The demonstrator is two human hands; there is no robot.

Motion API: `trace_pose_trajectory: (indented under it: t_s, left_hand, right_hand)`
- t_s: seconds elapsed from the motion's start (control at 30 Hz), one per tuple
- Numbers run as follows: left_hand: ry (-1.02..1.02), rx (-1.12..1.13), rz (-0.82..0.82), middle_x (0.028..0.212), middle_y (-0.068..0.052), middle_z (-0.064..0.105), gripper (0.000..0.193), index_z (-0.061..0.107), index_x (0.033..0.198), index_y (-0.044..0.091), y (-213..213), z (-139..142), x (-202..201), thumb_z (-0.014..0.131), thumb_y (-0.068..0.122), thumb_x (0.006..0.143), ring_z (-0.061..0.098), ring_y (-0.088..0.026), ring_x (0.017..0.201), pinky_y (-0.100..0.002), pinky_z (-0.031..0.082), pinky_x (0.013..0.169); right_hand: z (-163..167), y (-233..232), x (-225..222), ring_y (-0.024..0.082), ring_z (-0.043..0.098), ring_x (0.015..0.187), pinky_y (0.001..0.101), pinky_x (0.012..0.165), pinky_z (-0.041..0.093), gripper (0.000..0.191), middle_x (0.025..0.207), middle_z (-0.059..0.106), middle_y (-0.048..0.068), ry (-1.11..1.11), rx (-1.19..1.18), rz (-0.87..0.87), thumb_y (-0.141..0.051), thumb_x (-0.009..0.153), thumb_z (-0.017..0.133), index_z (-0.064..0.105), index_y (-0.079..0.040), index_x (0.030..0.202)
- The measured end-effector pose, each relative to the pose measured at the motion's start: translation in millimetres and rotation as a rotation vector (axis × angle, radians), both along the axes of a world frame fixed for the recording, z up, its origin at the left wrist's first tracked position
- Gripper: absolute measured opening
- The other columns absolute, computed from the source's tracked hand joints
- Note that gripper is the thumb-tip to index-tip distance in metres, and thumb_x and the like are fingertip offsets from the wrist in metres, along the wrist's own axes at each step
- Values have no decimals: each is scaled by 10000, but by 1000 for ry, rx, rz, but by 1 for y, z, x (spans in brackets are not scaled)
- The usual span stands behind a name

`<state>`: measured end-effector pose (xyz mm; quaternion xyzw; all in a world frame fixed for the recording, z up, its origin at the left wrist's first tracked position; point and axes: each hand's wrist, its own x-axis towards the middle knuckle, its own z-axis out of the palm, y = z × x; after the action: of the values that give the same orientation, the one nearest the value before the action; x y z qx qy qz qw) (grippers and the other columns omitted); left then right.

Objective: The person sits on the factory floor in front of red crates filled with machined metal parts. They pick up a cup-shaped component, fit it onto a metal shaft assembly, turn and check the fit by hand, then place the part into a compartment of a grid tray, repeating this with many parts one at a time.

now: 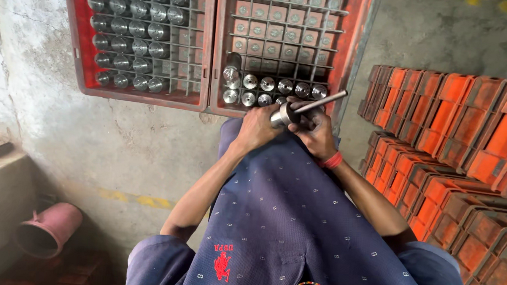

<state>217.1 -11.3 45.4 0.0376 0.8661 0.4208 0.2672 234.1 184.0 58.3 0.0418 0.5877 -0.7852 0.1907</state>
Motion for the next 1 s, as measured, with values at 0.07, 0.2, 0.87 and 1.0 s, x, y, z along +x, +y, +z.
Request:
trace_pose_trajectory:
  t_s: [0.07,0.2,0.87,1.0]
  left_hand:
    - [-41,74,-25,899,-205,752,459,710,1110,83,3,-5,1,809,325,733,725,-405,879,-500,558,793]
    - [76,124,-51,965,-229,740,732,632,1249,40,-2,-6,-6,887,499,738,748,-381,867,-463,586,802]
    - [347,-216,331,1212,-125,673,373,652,1297,137,-116,-12,-27,716,43,942,694,-404,1029,-475,567,844]
    - [303,-553,287,1161,-149,677,461,680,1178,129,-209,10,-31,767,54,731,697,-406,951,-508,554,757]
  right_hand:
    - [-15,14,4,176,610,1274,324,1079,518,436,1425,612,110,-41,-26,9,48,891,747,580,-2,1290]
    - [-54,40,9,178,654,1174,311,1032,538,338,1267,685,105,-98,10,-145,76,949,723,625,39,1270]
    - [-62,27,18,86,566,907,222,856,461,330,1005,613,-1,-166,-153,-505,132,903,642,621,30,1216]
    - [-63,18,19,82,573,923,213,865,475,214,1023,620,10,-198,-175,-500,105,987,649,610,29,1183]
